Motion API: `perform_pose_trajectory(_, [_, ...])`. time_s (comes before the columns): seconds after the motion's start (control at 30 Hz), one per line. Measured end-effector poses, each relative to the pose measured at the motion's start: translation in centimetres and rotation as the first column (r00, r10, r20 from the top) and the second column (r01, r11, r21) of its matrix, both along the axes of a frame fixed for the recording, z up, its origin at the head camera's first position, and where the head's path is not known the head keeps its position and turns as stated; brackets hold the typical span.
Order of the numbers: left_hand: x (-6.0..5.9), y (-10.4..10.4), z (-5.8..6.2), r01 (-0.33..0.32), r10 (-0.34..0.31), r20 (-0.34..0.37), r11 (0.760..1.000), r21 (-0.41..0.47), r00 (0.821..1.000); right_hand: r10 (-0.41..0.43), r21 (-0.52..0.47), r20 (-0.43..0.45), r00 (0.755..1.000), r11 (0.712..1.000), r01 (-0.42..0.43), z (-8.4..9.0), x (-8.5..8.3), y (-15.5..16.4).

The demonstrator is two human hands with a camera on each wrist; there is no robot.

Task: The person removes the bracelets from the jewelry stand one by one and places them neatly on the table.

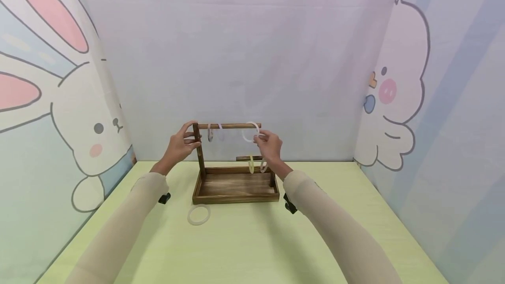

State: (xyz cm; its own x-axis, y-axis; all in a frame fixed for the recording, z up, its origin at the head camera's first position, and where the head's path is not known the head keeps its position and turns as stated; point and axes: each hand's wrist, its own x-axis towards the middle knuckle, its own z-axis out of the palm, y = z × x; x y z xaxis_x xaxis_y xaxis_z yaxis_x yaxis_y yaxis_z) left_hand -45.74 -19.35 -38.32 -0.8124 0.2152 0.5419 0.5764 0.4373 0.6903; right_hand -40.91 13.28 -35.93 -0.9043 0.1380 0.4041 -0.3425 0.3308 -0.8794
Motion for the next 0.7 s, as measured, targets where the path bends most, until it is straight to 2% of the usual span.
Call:
perform_pose_trajectory(0.3, [0.0, 0.0, 0.0, 0.007, -0.007, -0.01, 1.0, 0.005, 1.0, -0.011, -0.009, 0.024, 1.0, 1.0, 0.011, 0.0, -0.3, 1.1])
perform_pose_trajectory(0.7, [0.1, -0.1, 0.0, 0.008, -0.008, 0.0, 1.0, 0.006, 1.0, 0.006, -0.086, 0.058, 0.998, 0.996, -0.001, 0.6, -0.2, 1.9])
